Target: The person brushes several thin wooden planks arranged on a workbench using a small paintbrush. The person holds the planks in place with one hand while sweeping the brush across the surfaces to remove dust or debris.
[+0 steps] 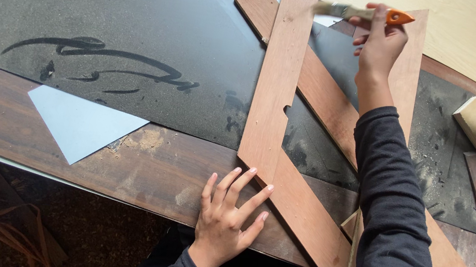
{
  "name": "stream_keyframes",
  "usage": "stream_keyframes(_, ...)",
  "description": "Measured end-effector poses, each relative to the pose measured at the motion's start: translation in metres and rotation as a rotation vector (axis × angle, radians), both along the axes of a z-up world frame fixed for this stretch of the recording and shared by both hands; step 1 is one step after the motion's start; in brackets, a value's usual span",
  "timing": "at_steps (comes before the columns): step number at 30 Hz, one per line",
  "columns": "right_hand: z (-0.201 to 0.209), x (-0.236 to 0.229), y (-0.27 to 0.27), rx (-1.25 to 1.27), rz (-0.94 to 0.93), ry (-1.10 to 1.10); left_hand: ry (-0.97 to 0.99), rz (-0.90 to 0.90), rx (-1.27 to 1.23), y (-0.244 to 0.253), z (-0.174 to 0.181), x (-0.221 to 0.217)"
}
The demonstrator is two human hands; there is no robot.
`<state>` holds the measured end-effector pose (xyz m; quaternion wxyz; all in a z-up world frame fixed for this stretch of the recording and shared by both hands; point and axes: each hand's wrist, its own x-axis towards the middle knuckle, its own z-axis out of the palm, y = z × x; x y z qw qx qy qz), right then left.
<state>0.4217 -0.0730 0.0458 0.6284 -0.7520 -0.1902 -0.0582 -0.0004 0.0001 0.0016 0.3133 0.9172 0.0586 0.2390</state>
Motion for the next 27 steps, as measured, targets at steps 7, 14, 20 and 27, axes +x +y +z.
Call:
stream_keyframes(7, 0.011, -0.009, -0.001, 0.058, 0.12, 0.071, 0.003, -0.003, 0.001, 0.001, 0.003, 0.001)
stream_keyframes(14, 0.014, -0.028, 0.014, -0.058, 0.441, 0.237, 0.016, -0.01, -0.016, 0.001, 0.004, 0.001)
stream_keyframes(20, 0.004, -0.012, 0.022, -0.064, 0.214, 0.183, 0.012, -0.005, -0.013, 0.001, 0.004, 0.0)
stream_keyframes(27, 0.0, 0.018, 0.009, 0.025, -0.101, 0.119, 0.02, -0.011, -0.02, 0.0, -0.001, 0.001)
